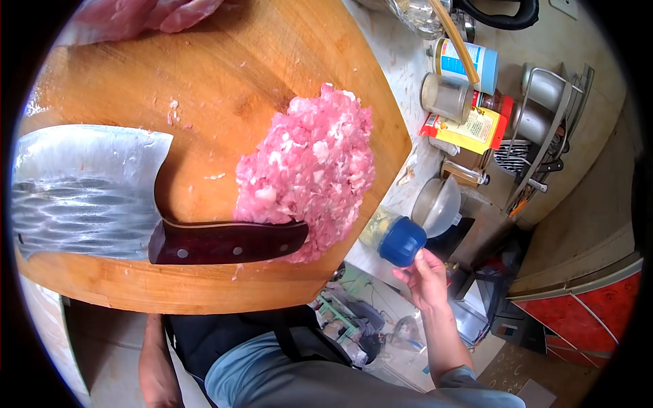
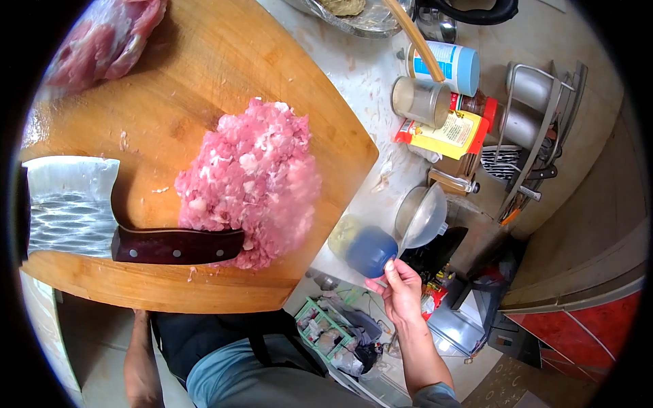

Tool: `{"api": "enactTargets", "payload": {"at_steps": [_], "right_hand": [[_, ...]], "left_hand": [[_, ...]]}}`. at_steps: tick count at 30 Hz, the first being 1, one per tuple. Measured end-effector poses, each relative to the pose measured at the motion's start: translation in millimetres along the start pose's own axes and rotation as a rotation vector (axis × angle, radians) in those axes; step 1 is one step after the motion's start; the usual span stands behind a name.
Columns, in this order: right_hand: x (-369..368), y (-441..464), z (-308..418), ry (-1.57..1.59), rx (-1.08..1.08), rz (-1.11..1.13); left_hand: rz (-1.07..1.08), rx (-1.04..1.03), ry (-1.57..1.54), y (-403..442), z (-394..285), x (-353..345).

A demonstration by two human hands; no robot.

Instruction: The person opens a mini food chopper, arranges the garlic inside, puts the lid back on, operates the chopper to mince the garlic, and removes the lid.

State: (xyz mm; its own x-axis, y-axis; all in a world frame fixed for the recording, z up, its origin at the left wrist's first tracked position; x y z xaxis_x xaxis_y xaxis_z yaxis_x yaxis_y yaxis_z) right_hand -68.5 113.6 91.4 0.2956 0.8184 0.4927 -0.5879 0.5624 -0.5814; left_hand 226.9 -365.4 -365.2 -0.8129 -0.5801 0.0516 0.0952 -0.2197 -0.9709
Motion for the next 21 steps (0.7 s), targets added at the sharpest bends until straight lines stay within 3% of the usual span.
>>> {"api": "enactTargets", "payload": {"at_steps": [21], "right_hand": [[0.0, 0.3, 0.2, -0.019, -0.003, -0.002]], "left_hand": [[-0.012, -0.011, 0.005, 0.3, 5.1, -2.6]]}}
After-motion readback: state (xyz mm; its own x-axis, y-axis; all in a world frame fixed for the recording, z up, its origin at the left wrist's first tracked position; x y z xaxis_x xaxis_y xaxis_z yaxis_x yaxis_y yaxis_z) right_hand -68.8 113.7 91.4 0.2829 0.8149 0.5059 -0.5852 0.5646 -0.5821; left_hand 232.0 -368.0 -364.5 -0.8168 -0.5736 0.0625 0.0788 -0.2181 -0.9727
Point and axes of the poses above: each hand's wrist, its own y-axis towards the middle knuckle, its own x-axis out of the back of the hand, z = x × y, the point moved 7 cm from there along y, towards the middle knuckle, and after that the axes turned 9 degrees about x, right-handed, at the moved point
